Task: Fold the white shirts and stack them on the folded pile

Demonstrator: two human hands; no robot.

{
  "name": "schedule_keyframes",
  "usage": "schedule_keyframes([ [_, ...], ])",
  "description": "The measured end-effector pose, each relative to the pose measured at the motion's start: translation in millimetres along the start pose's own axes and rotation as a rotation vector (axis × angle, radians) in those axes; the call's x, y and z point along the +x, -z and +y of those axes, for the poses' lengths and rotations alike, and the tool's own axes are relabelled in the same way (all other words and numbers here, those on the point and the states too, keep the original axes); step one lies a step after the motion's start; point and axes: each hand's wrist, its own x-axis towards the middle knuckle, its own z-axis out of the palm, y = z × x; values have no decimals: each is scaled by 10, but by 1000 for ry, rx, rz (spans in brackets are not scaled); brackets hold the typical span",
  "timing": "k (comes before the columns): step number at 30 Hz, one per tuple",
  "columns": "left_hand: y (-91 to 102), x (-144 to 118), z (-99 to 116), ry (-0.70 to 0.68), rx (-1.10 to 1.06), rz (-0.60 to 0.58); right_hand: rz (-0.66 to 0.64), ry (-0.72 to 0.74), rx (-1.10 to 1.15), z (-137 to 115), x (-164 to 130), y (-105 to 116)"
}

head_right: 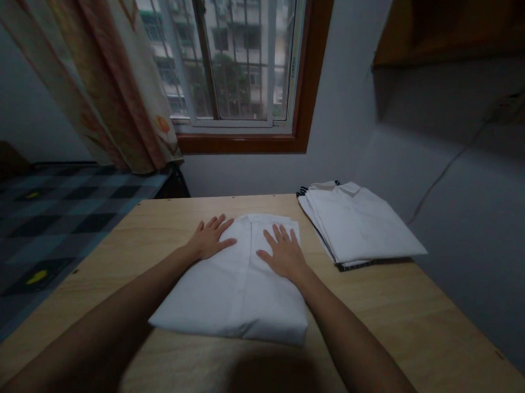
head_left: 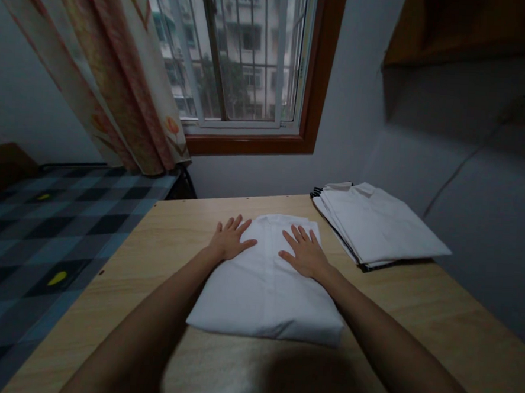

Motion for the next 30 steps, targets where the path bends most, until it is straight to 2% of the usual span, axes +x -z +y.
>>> schedule_keyframes([
  [2, 117, -14, -9, 2, 64, 0, -65, 22, 6, 119, -91, 88],
  [5, 404, -211, 136, 0, 227, 118, -220, -4, 51, 155, -258, 327],
  [6, 491, -333, 220, -2, 254, 160, -229, -35, 65, 95, -332, 411],
  [8, 578, -638, 401, -44, 232, 203, -140, -62, 89, -137, -513, 533],
  [10, 512, -956, 541, -160, 158, 187, -16, 30, 126, -448, -718, 554],
  [11, 428, -1092, 579, -222, 128, 179, 3, 107, 150, -595, -815, 526],
  [13, 213, -1282, 574, -314, 86, 143, -15, 231, 188, -801, -966, 424],
  [15, 18, -1357, 479, -345, 60, 96, -57, 279, 211, -849, -1049, 316],
  [17, -97, -1353, 336, -336, 48, 53, -83, 280, 217, -755, -1095, 247],
  [19, -125, -1319, 184, -313, 49, 33, -102, 251, 204, -580, -1158, 223],
  [22, -63, -1312, -26, -328, 56, 16, -137, 192, 173, -300, -1358, 232],
  [25, 54, -1445, -167, -397, 70, -14, -151, 176, 138, -108, -1654, 249],
  [27, 128, -1625, -192, -472, 65, -14, -108, 186, 104, -49, -1835, 250],
  [30, 172, -1922, -140, -642, 25, 11, 51, 236, 37, -49, -1973, 229],
])
